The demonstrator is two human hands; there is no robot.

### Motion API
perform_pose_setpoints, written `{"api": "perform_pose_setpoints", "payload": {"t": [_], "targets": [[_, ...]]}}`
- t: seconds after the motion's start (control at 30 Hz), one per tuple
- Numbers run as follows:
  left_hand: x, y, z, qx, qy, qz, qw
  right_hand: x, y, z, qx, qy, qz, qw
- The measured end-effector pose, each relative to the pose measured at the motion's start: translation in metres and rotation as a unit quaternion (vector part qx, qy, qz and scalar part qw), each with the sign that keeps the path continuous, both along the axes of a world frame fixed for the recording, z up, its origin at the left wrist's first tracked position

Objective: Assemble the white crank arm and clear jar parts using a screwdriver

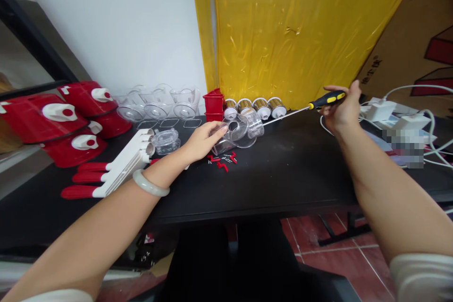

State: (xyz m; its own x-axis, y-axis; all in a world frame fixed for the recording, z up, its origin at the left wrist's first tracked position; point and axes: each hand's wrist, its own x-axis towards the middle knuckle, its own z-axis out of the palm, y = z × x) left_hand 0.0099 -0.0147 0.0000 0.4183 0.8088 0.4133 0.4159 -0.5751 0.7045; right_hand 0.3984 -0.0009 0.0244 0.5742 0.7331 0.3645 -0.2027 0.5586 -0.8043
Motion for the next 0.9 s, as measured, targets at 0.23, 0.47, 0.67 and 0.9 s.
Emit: {"api": "perform_pose_setpoints", "payload": {"t": [0.23,0.47,0.67,0.9], "targets": [[0.0,-0.002,0.001,0.004,0.006,0.002,1.0,-0.005,-0.004,0.0,-0.009,0.003,0.034,0.999],[0.001,-0.002,0.0,-0.001,-0.001,-0.003,1.0,0.001,0.006,-0.004,0.023,-0.04,-0.062,0.997],[0.0,-0.001,0.0,0.002,0.002,0.002,1.0,-0.005,-0.009,0.004,0.03,-0.017,0.055,0.998],[0.001,-0.002,0.001,0.007,0.003,0.001,1.0,-0.006,-0.003,0.0,0.004,0.007,0.038,0.999]]}}
